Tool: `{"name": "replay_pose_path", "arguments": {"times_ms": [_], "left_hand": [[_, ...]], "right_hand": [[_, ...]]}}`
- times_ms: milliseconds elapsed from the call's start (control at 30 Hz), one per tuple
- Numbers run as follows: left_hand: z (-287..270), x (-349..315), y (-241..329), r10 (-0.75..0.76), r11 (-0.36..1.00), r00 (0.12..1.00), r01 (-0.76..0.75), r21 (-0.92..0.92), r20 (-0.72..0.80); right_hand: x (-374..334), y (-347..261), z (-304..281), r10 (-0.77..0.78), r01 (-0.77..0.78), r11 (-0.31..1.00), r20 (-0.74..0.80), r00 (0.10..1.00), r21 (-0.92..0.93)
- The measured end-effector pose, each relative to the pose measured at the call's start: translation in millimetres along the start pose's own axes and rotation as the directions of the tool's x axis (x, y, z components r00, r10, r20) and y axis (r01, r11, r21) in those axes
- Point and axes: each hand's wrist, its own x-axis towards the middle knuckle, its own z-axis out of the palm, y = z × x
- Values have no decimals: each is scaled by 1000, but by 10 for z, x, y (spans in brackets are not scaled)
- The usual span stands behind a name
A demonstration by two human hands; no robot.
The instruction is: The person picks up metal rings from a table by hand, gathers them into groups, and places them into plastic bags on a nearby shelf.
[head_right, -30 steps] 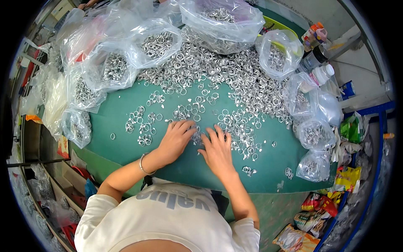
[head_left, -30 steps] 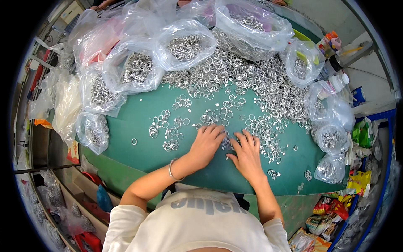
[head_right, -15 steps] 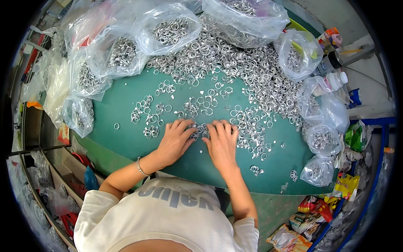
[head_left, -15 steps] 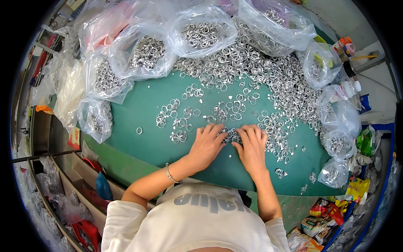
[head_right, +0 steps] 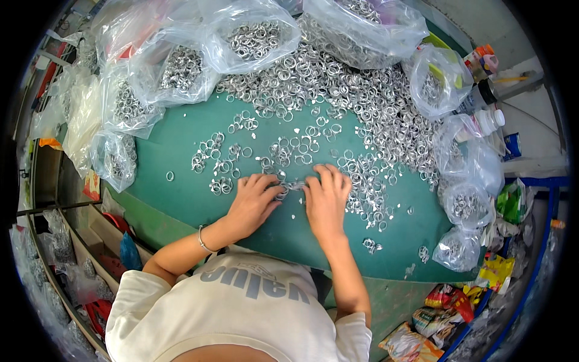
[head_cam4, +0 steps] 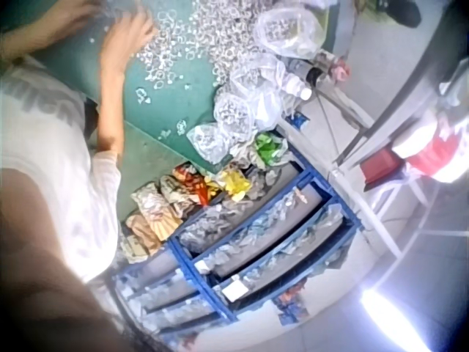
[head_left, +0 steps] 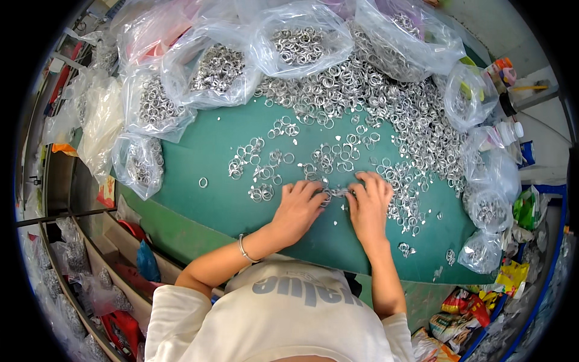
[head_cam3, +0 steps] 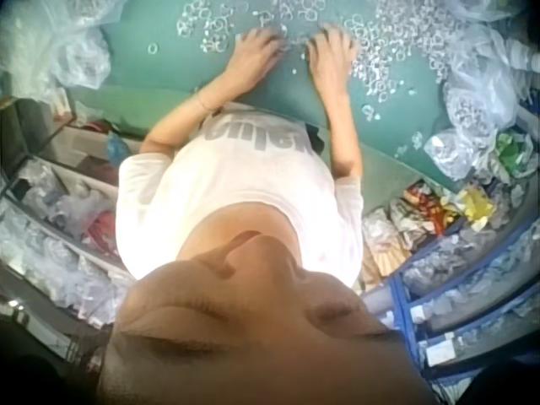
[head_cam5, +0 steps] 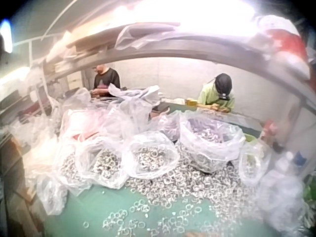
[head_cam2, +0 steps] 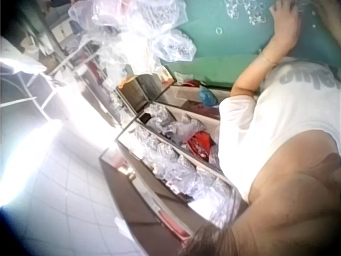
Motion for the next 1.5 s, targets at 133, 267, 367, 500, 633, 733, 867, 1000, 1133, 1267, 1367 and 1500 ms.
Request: {"name": "replay_pose_path", "arguments": {"times_ms": [133, 267, 367, 500, 633, 733, 867, 1000, 1133, 1267, 1367, 1500], "left_hand": [[-87, -49, -134, -119, 981, 990, 106, -160, -71], [-137, -6, -126, -286, 894, 956, 241, -377, -67], [-181, -25, -162, -402, 821, 911, 313, -478, -94], [-292, 96, -8, -339, 893, 909, 228, -389, -245], [-259, 92, 169, -213, 832, 976, 154, -533, -52], [-210, 105, 220, -245, 757, 959, 281, -590, 142], [-169, 80, 182, -329, 729, 943, 291, -620, 56], [-143, 84, 169, -244, 718, 966, 124, -685, -81], [-155, 97, 206, -296, 575, 954, 135, -807, -51], [-222, 114, 234, -206, 821, 975, 129, -557, -78], [-172, 54, 174, -125, 921, 987, 78, -381, -100], [-230, 81, 173, -3, 968, 969, -59, -243, -247]], "right_hand": [[-14, 5, -211, 135, -118, 988, -183, 974, 102], [-160, 79, -87, 508, -405, 460, 140, 850, 790], [-96, 48, -165, 557, -525, 302, 300, 774, 796], [-118, -7, -180, 484, -518, 136, 400, 779, 844], [-137, -172, -110, 426, -500, 34, 440, 791, 866], [-171, -281, -75, 413, -479, 36, 424, 806, 877], [-202, -242, -11, 404, -401, 333, 255, 879, 853], [-214, -287, -47, 455, -553, 127, 447, 770, 824], [-195, -348, -48, 444, -492, 90, 407, 798, 866], [-221, -387, -68, 389, -460, 173, 368, 845, 871], [-221, -378, -69, 381, -419, 336, 285, 879, 843], [-242, -353, -64, 377, -423, 386, 279, 883, 820]]}}
